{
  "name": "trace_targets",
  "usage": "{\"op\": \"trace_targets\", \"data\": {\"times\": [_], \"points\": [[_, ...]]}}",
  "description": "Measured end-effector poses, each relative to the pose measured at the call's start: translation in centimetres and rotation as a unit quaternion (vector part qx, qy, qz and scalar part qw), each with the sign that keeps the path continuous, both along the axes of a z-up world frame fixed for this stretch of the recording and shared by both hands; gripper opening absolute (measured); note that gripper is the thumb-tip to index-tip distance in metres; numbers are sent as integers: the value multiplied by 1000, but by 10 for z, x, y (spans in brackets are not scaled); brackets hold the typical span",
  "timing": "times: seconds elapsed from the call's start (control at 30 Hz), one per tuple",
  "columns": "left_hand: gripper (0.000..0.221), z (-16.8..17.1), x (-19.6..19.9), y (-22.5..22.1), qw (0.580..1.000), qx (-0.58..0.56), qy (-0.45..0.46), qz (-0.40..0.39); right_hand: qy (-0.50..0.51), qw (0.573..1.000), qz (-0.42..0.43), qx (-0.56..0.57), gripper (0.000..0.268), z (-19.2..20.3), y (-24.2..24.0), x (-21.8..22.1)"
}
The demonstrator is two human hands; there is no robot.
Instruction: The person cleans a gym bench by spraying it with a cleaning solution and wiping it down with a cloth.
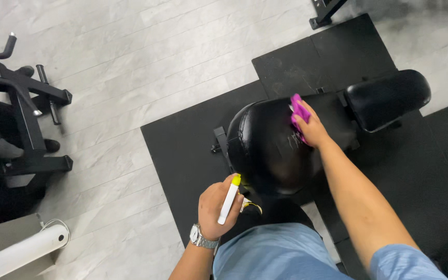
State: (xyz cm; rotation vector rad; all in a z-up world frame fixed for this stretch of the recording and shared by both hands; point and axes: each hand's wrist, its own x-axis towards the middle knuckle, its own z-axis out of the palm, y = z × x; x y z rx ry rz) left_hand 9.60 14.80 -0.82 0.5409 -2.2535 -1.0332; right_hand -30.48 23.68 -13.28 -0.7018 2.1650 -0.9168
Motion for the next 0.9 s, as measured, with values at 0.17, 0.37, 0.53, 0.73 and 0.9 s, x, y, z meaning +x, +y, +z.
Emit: {"op": "trace_targets", "data": {"times": [0.17, 0.37, 0.53, 0.73, 0.9], "points": [[40, -8, 32, 13, 999, 18, -25, 12, 24, 999, 17, -22, 68, -17, 68, 40], [42, -19, 40, 22, 998, 57, -28, 23, 162, 941, 241, -173, 65, 45, 88, 121], [42, -12, 33, 23, 997, 54, -47, -21, 166, 947, 224, -160, 75, 15, 104, 80], [43, -5, 29, 31, 998, 41, -21, -31, 16, 998, 44, 39, 68, 12, 30, 36], [43, -7, 26, 24, 997, 30, -34, -57, 119, 945, 244, -183, 65, 52, 17, 93]]}}
